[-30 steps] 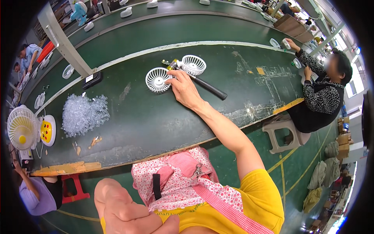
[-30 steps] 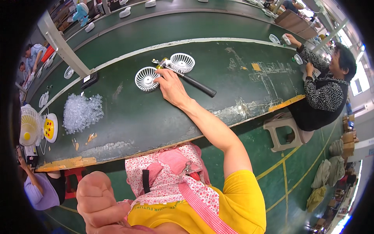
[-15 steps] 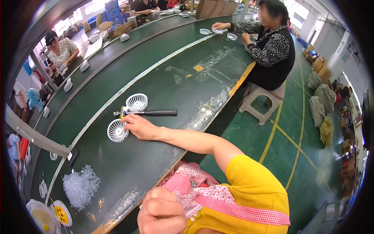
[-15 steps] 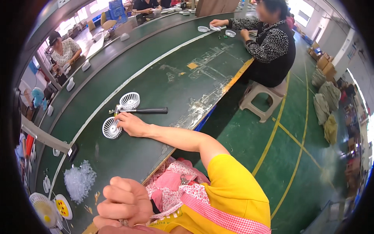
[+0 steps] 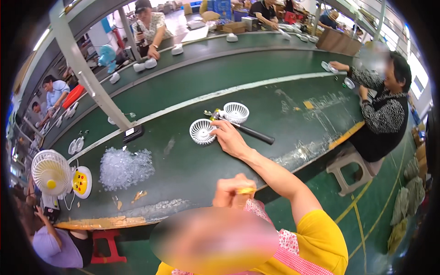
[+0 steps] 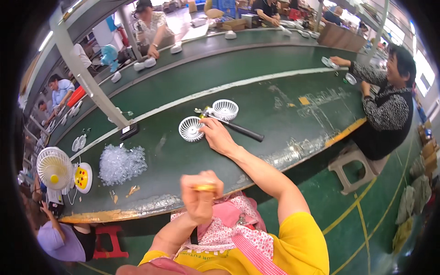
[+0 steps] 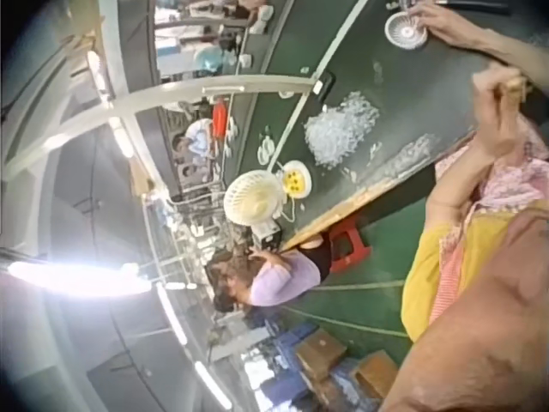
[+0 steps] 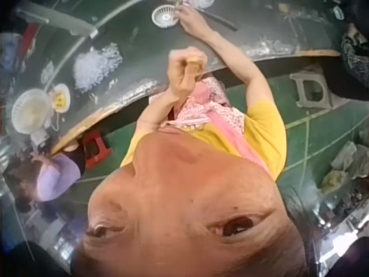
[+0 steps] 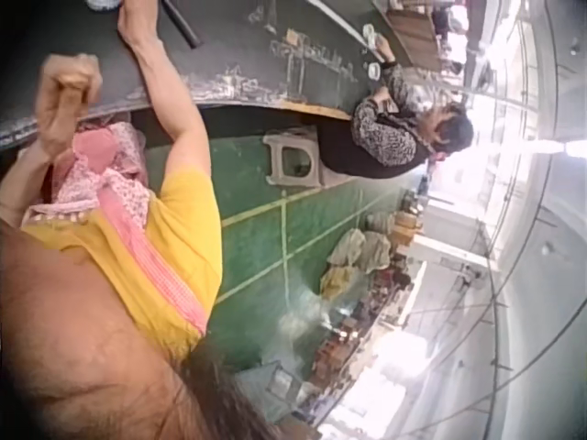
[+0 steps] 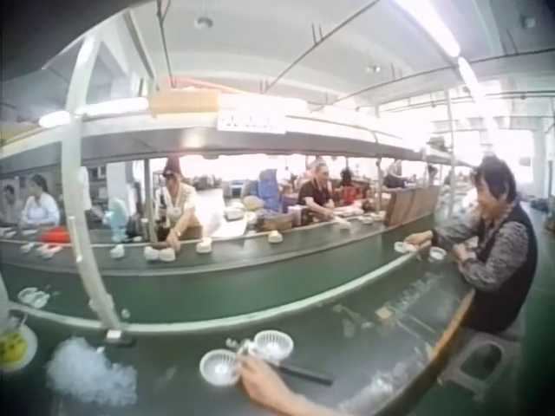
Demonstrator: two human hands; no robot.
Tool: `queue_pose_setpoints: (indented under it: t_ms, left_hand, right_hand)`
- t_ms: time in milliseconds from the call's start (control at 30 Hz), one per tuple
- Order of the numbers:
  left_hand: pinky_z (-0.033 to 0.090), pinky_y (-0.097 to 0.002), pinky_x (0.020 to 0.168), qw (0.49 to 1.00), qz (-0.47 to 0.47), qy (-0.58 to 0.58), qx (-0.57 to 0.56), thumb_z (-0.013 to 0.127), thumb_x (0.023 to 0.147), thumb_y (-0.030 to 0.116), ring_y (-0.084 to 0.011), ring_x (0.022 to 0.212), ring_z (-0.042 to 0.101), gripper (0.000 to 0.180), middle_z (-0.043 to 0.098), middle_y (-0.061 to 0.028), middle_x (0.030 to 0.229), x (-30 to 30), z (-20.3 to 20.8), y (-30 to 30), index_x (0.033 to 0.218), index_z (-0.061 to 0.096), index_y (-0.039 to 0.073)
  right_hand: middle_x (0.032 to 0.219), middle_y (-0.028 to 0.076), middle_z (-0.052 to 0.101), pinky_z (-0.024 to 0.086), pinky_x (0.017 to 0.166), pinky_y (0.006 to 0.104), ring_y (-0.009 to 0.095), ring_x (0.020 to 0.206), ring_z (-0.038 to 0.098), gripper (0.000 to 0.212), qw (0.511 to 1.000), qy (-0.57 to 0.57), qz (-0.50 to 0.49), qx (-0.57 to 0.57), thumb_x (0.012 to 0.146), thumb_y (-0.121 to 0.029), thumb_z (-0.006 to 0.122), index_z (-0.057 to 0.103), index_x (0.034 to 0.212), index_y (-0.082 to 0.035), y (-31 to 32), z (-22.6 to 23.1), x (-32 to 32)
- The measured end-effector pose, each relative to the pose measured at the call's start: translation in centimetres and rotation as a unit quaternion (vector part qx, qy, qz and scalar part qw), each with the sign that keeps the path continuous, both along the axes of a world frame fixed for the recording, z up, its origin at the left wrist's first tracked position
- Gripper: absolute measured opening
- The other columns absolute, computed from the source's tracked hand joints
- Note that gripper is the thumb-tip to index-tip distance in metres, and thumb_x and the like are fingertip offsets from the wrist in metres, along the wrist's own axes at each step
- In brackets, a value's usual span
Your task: The person assembles fan covers by inserting small plastic pieces into fan grilles by hand, tapping them securely with a mallet, and placing the finished pieces onto a conveyor belt.
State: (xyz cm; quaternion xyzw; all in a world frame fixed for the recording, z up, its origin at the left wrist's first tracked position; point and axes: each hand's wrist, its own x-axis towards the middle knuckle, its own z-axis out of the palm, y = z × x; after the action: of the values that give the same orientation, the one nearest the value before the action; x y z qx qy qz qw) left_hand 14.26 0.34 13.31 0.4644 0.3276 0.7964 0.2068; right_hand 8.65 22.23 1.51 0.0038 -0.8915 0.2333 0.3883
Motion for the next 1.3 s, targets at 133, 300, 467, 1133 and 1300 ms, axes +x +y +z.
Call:
queue_pose_setpoints:
  t_ms: [133,300,467,1133,1300]
  left_hand:
    - [0.051,-0.0375,0.07,0.91,-0.045,0.359,-0.202,0.063,0.096,0.012,-0.0278,0.078,0.063,0.013,0.064,-0.0114,0.089,-2.5,-6.2,-4.7,0.105,0.065,0.003]
    - [0.046,-0.0406,0.086,0.746,0.043,0.536,-0.392,0.067,0.09,0.019,-0.0288,0.099,0.055,0.019,0.06,-0.0077,0.1,-1.6,-13.8,-13.7,0.106,0.069,0.01]
    - [0.047,-0.0419,0.083,0.798,0.111,0.415,-0.422,0.067,0.088,0.015,-0.0317,0.094,0.059,0.016,0.064,-0.01,0.099,-1.6,-13.7,-13.0,0.102,0.07,0.008]
    - [0.048,-0.0395,0.081,0.812,0.238,0.26,-0.465,0.075,0.08,0.001,-0.0314,0.089,0.061,0.026,0.066,-0.012,0.097,-3.0,-11.0,-15.0,0.105,0.068,0.002]
    - [0.048,-0.036,0.076,0.815,0.113,0.218,-0.525,0.077,0.08,0.004,-0.0251,0.085,0.06,0.025,0.066,-0.0079,0.093,-0.9,-9.1,-15.7,0.104,0.068,0.004]
  right_hand:
    - [0.128,0.016,0.056,0.045,0.101,0.043,0.036,0.121,0.052,0.027,1.0,-0.007,-0.007,0.002,0.079,0.011,0.059,0.063,0.103,-0.002,0.1,0.3,0.8]
    - [0.128,0.017,0.056,0.046,0.1,0.0442,0.037,0.121,0.052,0.03,1.0,-0.008,-0.01,0.012,0.078,0.011,0.06,0.062,0.104,-0.003,0.1,0.6,0.6]
    - [0.127,0.017,0.056,0.047,0.098,0.0446,0.038,0.119,0.053,0.03,1.0,-0.003,-0.017,0.02,0.076,0.012,0.061,0.062,0.103,-0.002,0.2,0.6,0.3]
    - [0.122,0.022,0.056,0.04,0.106,0.0475,0.041,0.119,0.053,0.021,1.0,-0.005,-0.002,0.026,0.086,0.007,0.057,0.062,0.105,-0.002,0.8,0.3,-0.6]
    - [0.122,0.021,0.056,0.042,0.103,0.045,0.041,0.118,0.052,0.021,0.999,0.001,0.005,0.049,0.085,0.007,0.057,0.063,0.103,-0.001,0.9,-0.2,-0.3]
